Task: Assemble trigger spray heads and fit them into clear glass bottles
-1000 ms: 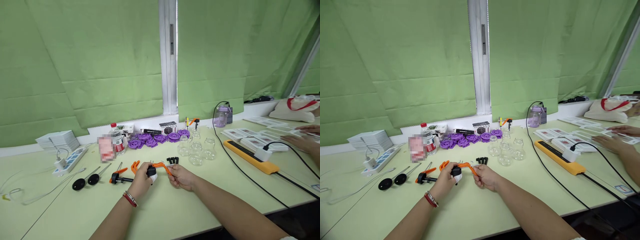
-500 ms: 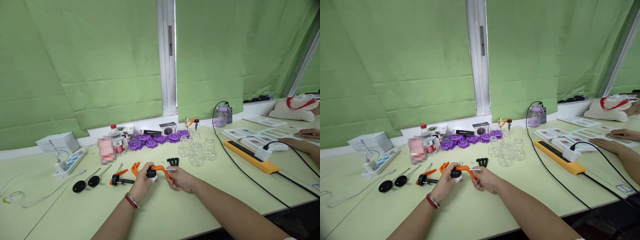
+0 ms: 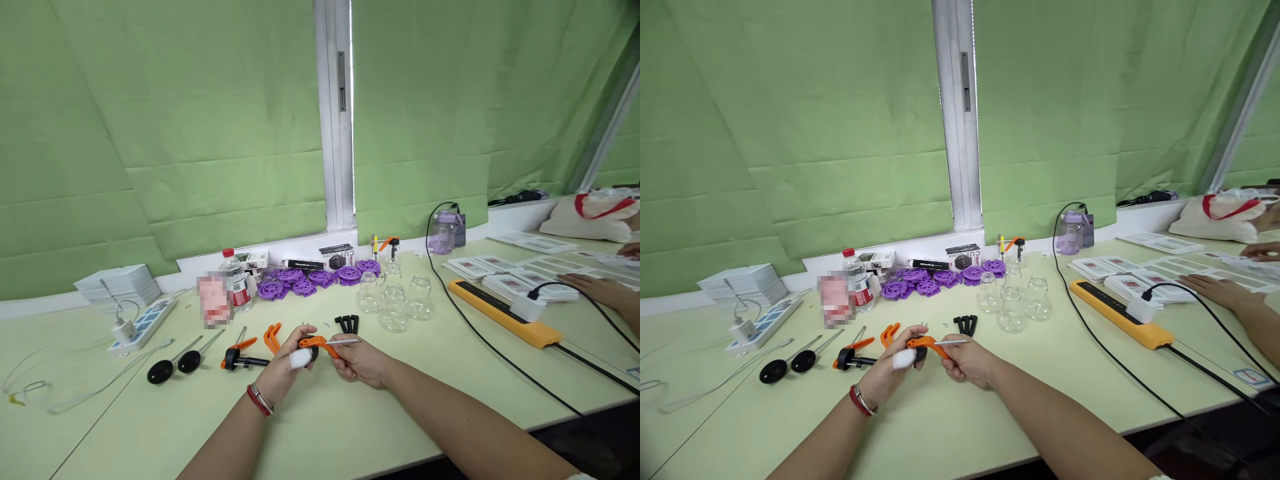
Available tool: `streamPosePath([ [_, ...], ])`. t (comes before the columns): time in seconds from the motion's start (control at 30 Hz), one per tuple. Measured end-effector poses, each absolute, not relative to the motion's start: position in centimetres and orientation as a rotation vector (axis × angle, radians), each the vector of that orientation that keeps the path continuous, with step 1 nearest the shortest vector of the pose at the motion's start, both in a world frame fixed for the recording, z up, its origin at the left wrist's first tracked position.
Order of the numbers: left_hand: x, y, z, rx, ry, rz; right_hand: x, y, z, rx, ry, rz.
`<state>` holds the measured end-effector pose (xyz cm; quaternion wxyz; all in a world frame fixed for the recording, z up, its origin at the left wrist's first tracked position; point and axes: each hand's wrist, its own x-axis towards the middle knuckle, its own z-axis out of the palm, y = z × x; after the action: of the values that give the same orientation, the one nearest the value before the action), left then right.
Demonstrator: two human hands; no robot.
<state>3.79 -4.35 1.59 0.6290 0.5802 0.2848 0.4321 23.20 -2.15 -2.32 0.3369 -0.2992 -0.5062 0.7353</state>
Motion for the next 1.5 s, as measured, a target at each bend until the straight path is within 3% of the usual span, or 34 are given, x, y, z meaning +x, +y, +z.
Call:
streamPosePath([
  [0.27,4.4,-4.5,1.9,1.140,0.657,1.027,22.8,-2.1,-2.4,-0.859,-1.359,1.832],
  [0.4,3.5,-3.8,2.6,1.035,0.692,1.211,22.3,-2.1,-2.9,-0.952,-1.435,1.654],
  [0.67,1.0,-1.9,2.7,0.840,0.705,1.501,19.8,-1.0,-3.1,-1.117,-2.202,0.440],
  [0.9,1.2,-1.9,2.0,0.869,0.761,1.475,17.5,1.8,-2.3,-1.100,-2.629,-0.184],
  [1.27,1.3,-2.1,2.0,0.856,0.742,1.466,18.4,-0.9,-1.1,-0.761,-2.869,-0.506],
  [1.5,1.8,-2.6,2.1,0.905,0.722,1.406,17.8,-3.9,-0.1,-0.446,-2.873,-0.448],
])
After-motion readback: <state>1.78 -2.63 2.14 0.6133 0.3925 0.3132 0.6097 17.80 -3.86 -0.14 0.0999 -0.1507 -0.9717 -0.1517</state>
